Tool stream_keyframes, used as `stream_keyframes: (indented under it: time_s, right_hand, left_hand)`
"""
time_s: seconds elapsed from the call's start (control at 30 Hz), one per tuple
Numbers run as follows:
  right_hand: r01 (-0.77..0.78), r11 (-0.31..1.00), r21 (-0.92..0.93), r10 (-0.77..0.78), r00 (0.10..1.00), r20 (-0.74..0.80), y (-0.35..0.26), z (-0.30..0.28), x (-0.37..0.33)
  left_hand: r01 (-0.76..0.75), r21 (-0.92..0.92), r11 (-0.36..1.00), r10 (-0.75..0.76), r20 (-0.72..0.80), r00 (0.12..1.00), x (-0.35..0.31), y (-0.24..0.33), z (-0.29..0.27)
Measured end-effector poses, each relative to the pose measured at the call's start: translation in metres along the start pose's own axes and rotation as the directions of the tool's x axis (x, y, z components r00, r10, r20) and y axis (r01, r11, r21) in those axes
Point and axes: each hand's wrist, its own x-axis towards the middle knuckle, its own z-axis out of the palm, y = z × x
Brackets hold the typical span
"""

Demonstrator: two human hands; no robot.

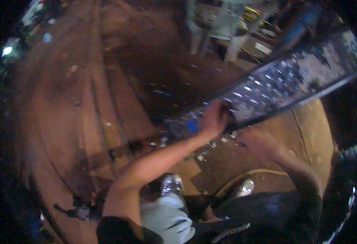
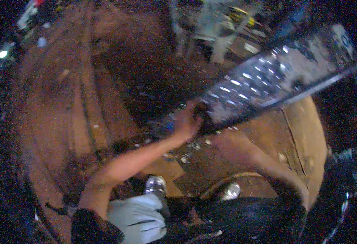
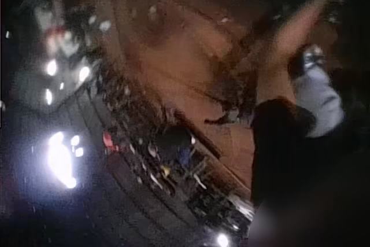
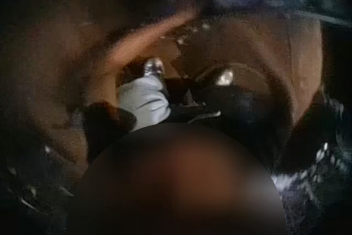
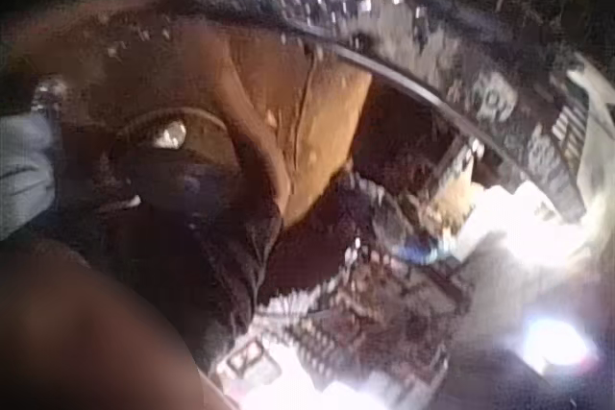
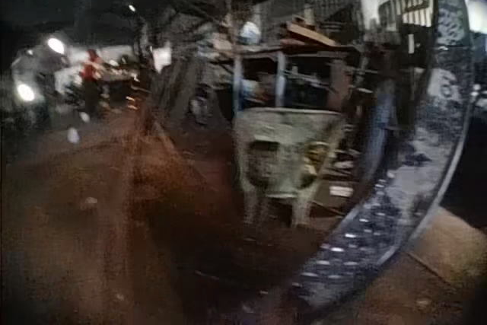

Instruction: The person uses both hands to peel blue paint or coating off a curved metal frame. They repeatedly scrape and pull at the surface, removing flakes and debris from the frame.

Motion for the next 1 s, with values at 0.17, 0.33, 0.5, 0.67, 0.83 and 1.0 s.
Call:
stream_keyframes:
  time_s: [0.17,0.33,0.5,0.67,0.83,1.0]
  right_hand:
    - [0.028,0.998,-0.054,-0.032,0.996,-0.085,0.0,0.001,-0.012]
    - [-0.09,0.981,-0.172,0.115,0.983,0.143,0.001,-0.011,-0.012]
    - [-0.115,0.988,-0.105,0.127,0.985,0.12,0.001,-0.018,-0.008]
    - [-0.114,0.992,0.061,0.106,0.987,0.121,0.004,-0.018,-0.005]
    - [-0.107,0.989,0.097,0.094,0.987,0.132,0.005,-0.013,-0.003]
    - [-0.095,0.99,0.103,0.078,0.984,0.16,0.006,-0.015,0.0]
  left_hand:
    - [0.015,0.015,1.0,-0.016,0.029,0.999,0.012,0.005,-0.006]
    - [-0.183,0.088,0.979,0.178,0.068,0.982,0.022,0.017,-0.007]
    - [-0.391,0.121,0.913,0.372,0.15,0.916,0.03,0.012,-0.01]
    - [-0.613,0.27,0.742,0.552,0.271,0.788,0.04,-0.003,-0.023]
    - [-0.679,0.301,0.67,0.598,0.323,0.734,0.047,-0.013,-0.027]
    - [-0.701,0.322,0.636,0.625,0.317,0.713,0.052,-0.02,-0.023]
